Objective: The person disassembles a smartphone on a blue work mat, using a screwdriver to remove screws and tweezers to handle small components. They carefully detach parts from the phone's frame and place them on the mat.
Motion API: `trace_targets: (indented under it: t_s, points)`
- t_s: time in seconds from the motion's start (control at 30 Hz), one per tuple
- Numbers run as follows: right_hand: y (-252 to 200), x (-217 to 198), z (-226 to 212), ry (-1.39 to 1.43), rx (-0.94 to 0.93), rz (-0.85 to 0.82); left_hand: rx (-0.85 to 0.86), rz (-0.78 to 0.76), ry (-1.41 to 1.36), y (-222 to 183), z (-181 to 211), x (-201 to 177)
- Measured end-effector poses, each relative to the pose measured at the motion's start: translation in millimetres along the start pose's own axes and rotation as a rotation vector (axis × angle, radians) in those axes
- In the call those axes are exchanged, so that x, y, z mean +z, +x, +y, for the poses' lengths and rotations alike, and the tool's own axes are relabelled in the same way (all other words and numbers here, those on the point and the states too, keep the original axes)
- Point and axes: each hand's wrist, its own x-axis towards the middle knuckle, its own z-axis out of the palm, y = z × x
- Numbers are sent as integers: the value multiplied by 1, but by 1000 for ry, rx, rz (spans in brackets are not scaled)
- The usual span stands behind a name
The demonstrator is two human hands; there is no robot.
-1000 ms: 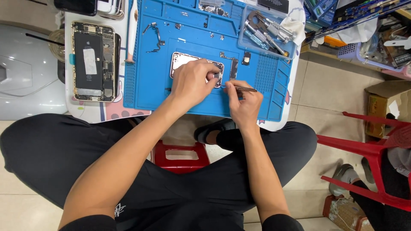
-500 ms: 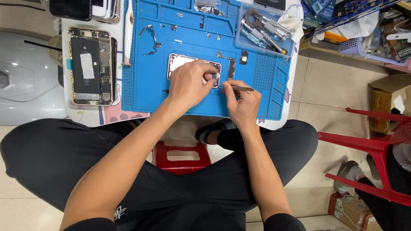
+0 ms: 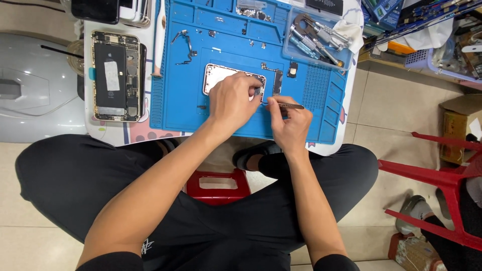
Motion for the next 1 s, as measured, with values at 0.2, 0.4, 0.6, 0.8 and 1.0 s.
trace_targets:
  t_s: [0.2,0.4,0.6,0.8,1.0]
  points:
    - [1,0,-1,2,-16,7,-3,-16,-12,2,-4,1]
    - [0,1,1,-16,-10,10,-13,-18,-31,2,-2,-3]
    - [1,0,1,-66,-32,-20,-22,-11,-50,1,-6,5]
    - [-1,1,3,-45,-14,2,-22,-22,-36,2,-6,6]
    - [-1,-1,3,-27,-14,-1,-7,-11,-13,2,-3,0]
